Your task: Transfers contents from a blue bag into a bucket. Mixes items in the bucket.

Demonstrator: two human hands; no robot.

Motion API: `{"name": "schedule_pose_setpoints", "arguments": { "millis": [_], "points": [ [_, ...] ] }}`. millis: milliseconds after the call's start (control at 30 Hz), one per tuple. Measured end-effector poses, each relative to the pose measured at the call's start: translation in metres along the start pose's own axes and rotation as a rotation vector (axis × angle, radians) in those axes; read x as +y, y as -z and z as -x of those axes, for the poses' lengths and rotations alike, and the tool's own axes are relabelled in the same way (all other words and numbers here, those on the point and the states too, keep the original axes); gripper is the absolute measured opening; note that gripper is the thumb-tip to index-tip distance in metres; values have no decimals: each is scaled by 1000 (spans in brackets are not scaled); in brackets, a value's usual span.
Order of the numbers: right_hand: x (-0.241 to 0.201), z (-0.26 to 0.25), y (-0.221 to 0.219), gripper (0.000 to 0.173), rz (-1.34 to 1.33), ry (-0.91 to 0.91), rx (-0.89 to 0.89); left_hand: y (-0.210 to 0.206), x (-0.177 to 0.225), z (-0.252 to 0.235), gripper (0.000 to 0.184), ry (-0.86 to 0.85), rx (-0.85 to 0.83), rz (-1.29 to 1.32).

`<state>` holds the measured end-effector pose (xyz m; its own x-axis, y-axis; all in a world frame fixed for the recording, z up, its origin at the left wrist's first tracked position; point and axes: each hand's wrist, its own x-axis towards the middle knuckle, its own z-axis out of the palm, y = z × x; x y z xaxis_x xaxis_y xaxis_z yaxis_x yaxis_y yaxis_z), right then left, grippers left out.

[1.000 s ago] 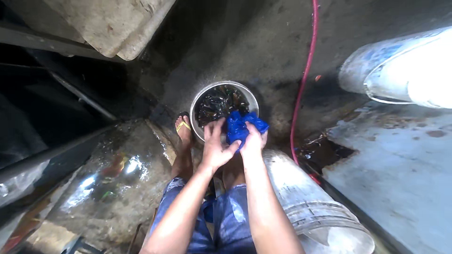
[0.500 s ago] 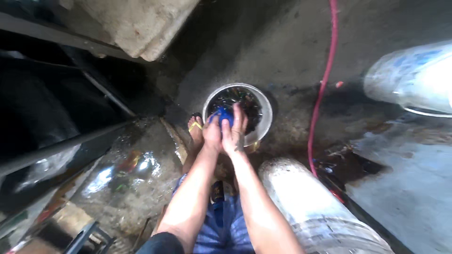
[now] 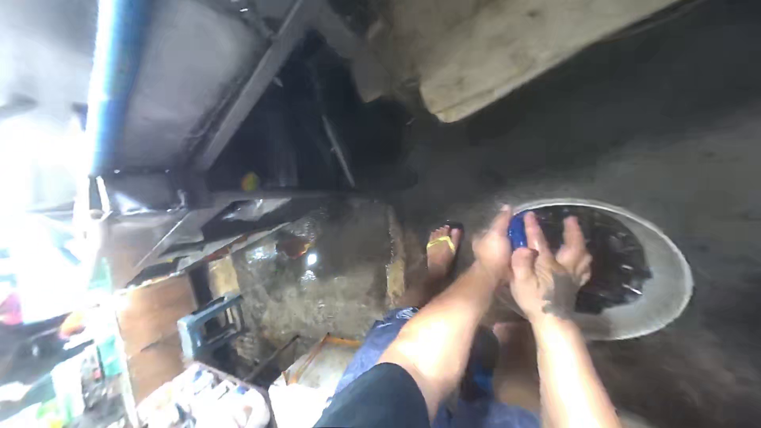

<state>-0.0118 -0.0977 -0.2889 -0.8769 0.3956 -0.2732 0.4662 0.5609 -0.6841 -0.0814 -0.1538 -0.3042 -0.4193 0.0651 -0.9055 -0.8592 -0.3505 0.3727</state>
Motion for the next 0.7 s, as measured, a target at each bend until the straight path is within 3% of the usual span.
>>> {"name": "schedule_pose_setpoints", "arguments": {
  "millis": [67, 200, 300, 367, 433, 533, 633, 700],
  "points": [
    [0, 7, -7, 69, -116, -32, 63, 13, 21, -7, 63, -22, 92, -88],
    [20, 32, -2, 64, -186, -246, 127, 69, 70, -18, 58, -214, 334, -353],
    [60, 39, 2, 60, -237, -393, 215, 97, 110, -31, 50, -487, 331, -511],
    [78, 40, 5, 59, -329, -523, 260, 100, 136, -29, 54, -518, 235, -561],
    [81, 34, 13, 56, -447, -680, 279, 82, 162, -20, 59, -456, 54, -611],
    [81, 18, 25, 53, -582, -810, 329, 19, 201, -4, 71, -525, -121, -759],
    [89, -5, 38, 46, -740, -838, 386, -46, 245, -4, 74, -734, -148, -830],
    [92, -17, 46, 43, -830, -882, 439, -70, 278, -11, 77, -937, -57, -921]
  ]
}}
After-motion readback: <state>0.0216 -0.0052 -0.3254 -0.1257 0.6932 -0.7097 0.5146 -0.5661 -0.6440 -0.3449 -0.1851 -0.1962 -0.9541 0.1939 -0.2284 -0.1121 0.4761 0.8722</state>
